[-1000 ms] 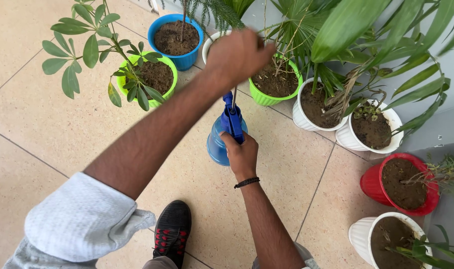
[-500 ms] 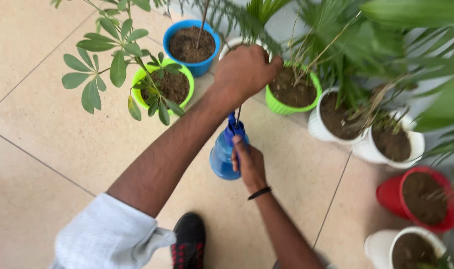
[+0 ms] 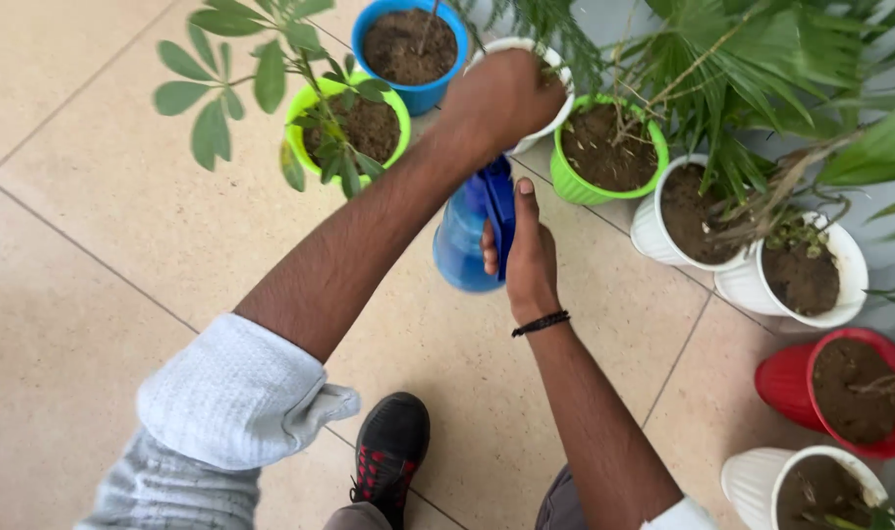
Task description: The person uses a blue handheld pressure sprayer to water several potted plants arranged on a tiled floor. They move from plant to plant, spraying the soil and leaves, and occasionally pump the sprayer to maintain pressure.
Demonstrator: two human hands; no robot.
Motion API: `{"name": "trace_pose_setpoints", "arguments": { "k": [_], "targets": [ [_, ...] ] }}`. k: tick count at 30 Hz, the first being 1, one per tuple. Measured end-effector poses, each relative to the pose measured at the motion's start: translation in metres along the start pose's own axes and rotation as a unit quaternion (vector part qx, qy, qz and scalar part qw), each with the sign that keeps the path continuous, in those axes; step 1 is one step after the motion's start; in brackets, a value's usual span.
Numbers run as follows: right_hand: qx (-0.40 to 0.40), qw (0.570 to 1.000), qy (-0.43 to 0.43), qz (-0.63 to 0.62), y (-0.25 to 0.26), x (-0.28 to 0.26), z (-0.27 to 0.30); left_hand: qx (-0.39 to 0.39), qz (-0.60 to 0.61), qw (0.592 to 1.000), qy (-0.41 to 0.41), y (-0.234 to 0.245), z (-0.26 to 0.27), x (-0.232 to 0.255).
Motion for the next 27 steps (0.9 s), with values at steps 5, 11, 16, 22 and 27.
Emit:
{"name": "trace_pose_setpoints", "arguments": {
  "k": [5, 11, 16, 22, 27],
  "targets": [
    [-0.001, 1.000, 0.028, -0.013, -0.022, -0.015, -0.006, 0.110, -0.003, 0.993, -0.052, 0.042, -0.043, 0.015],
    [0.031, 0.997, -0.018, 0.063, -0.042, 0.004, 0.006, 0.133, -0.092, 0.986, -0.031, 0.072, -0.040, 0.004],
    [0.035, 0.999, 0.020, -0.004, -0.061, -0.007, 0.006, 0.050, -0.149, 0.987, 0.030, 0.056, -0.016, -0.016],
    [0.023, 0.997, -0.009, -0.068, -0.073, 0.001, 0.004, 0.012, -0.115, 0.988, 0.100, 0.018, 0.023, -0.036],
    [-0.043, 0.999, 0.002, -0.033, -0.077, -0.008, 0.003, 0.122, 0.072, 0.964, 0.224, 0.044, 0.028, -0.066]
  ]
}}
Point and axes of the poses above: each hand's wrist, its own z-axis away from the middle knuckle, its own y-axis out of the back of the hand, x = y × z, the point moved 1 cm from there along -z, towards the middle knuckle, and after that the axes turned 15 degrees about x, right-handed, at the moved point
